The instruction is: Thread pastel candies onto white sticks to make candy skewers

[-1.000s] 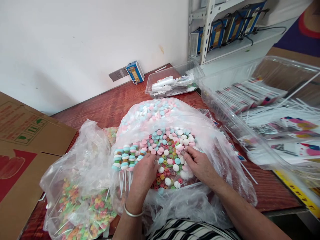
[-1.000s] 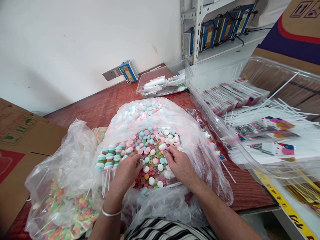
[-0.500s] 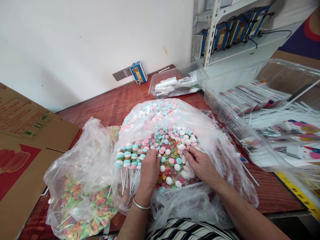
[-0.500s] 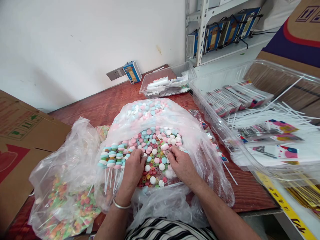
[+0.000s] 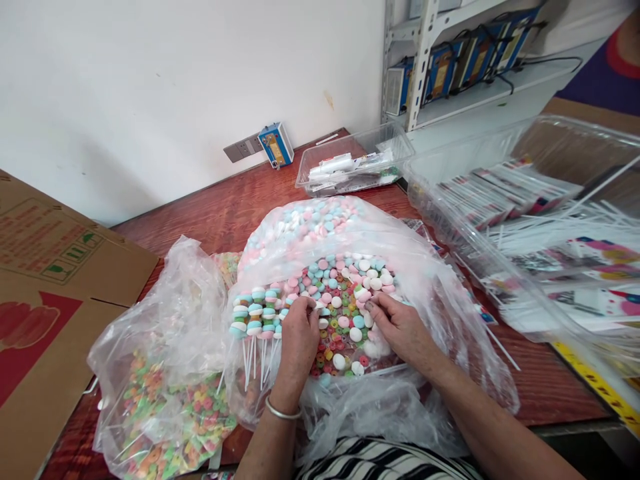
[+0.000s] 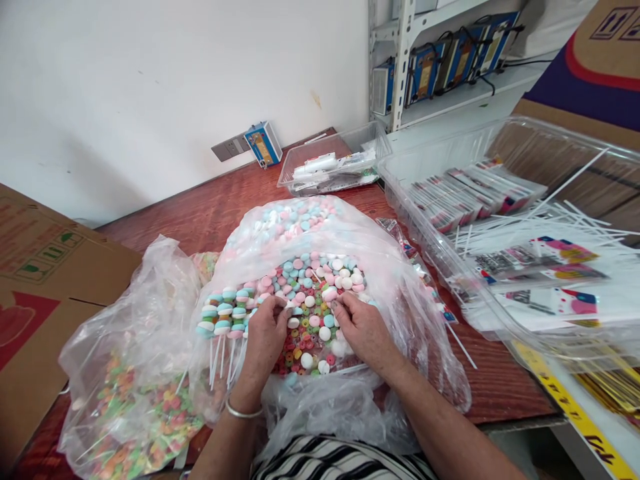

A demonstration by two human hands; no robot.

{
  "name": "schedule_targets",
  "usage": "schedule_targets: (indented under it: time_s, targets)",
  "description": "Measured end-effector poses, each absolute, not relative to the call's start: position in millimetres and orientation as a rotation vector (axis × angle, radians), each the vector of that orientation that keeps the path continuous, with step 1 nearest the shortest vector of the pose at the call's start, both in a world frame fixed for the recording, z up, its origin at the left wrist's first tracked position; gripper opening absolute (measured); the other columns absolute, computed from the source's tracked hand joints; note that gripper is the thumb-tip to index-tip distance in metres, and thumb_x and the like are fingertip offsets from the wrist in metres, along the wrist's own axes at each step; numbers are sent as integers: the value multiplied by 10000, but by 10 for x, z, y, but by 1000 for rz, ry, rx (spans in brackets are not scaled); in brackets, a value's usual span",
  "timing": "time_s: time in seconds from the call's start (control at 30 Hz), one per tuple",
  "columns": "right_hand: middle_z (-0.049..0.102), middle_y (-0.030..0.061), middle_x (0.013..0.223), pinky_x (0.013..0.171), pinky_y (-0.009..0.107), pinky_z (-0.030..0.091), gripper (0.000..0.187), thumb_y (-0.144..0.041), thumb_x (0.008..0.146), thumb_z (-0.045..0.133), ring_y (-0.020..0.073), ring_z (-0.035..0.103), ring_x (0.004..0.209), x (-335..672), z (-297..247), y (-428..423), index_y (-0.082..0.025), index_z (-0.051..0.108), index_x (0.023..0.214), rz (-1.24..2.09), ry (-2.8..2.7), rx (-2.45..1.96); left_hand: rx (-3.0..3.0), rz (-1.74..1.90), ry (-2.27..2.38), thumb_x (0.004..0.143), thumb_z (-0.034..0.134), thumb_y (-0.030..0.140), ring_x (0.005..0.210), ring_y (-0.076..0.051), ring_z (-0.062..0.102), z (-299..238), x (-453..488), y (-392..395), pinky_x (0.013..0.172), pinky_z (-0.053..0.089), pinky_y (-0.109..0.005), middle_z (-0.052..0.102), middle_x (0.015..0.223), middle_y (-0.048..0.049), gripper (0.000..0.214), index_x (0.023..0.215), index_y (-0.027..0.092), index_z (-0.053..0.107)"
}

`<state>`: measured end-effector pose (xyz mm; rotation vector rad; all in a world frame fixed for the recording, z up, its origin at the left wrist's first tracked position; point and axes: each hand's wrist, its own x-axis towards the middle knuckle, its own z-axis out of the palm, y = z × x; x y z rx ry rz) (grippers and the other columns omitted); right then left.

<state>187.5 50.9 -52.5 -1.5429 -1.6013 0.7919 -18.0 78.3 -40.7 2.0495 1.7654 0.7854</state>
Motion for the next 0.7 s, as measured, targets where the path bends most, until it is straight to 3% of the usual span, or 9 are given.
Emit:
schedule_targets:
  time_s: [0.37, 0.6, 0.7]
  targets:
    - [519, -41, 630, 584, 255, 364, 233, -297, 930, 415, 150, 510, 593, 1879, -541, 500, -236, 465, 711, 796, -1617, -1543, 2267, 702, 1627, 865, 492, 112, 770, -162, 549, -377, -192, 556, 706, 433, -269, 565, 837, -14, 117, 804, 211, 508]
    - [515, -37, 633, 590, 261, 362, 255, -328, 936, 417, 155, 513, 595, 1868, -526, 503, -236, 460, 702, 802, -1634, -1558, 2286, 789, 1750, 909, 469, 151, 846, -185, 585, -389, -241, 493, 752, 468, -293, 603, 934, -43, 151, 1012, 220, 555]
    - [540, -30, 643, 597, 261, 373, 253, -330, 938, 406, 159, 526, 604, 1866, -527, 503, -235, 488, 718, 804, -1641, -1561, 2237, 810, 1644, 896, 479, 134, 860, -175, 589, -355, -255, 429, 772, 478, -286, 602, 936, -38, 133, 942, 226, 563]
